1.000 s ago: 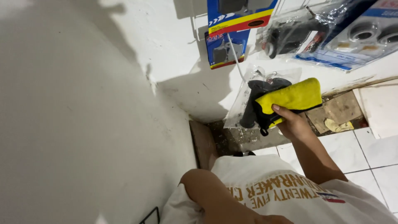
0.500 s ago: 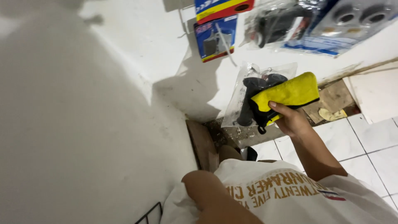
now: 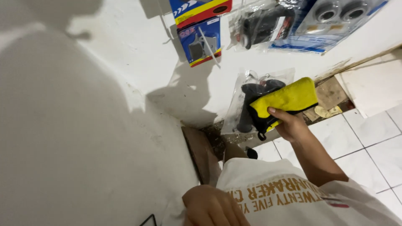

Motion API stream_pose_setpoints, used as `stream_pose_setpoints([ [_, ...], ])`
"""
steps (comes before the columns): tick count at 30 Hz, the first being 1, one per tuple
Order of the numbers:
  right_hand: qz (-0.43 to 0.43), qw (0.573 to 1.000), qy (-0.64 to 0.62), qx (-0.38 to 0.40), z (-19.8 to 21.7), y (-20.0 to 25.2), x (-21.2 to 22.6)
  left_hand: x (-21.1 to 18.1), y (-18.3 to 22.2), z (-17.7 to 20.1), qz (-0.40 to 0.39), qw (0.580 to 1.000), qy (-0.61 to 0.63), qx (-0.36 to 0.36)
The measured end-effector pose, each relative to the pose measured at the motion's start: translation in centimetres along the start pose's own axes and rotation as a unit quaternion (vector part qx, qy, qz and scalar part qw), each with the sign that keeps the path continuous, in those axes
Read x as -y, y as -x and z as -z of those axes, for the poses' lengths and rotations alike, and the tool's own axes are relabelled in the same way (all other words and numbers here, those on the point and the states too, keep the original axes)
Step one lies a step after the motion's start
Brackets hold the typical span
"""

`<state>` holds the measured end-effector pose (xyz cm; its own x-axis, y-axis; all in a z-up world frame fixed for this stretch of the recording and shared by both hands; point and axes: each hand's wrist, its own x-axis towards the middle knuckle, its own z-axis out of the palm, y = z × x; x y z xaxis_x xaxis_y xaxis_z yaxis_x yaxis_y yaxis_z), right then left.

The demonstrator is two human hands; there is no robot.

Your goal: Cleaning a pair of motorcycle hand grips inside their plastic packaging using a yellow cloth.

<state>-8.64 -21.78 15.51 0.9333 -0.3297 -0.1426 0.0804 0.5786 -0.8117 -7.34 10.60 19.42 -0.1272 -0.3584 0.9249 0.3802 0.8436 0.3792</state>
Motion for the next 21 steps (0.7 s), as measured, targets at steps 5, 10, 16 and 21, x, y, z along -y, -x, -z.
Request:
stream_pose_setpoints([
  [5, 0.040, 0.999, 0.000, 0.035, 0.6, 1.3, -0.3, 5.2, 6.0, 8.1, -0.085, 0.903, -0.220, -0.360],
  [10, -0.055, 0.973, 0.222, -0.015, -0.8, 3.5, -0.5, 10.6, 7.9, 10.6, 0.301, 0.487, 0.143, -0.807],
  [16, 0.215, 0.909, 0.357, 0.013, -6.1, 5.4, -1.0, 9.8, 4.6, 6.9, 0.431, 0.656, -0.528, -0.325],
  [21, 0.543, 0.658, 0.507, -0.124, -7.9, 4.7, 0.2, 13.5, 12.6, 8.3, 0.264, 0.779, -0.014, -0.568],
])
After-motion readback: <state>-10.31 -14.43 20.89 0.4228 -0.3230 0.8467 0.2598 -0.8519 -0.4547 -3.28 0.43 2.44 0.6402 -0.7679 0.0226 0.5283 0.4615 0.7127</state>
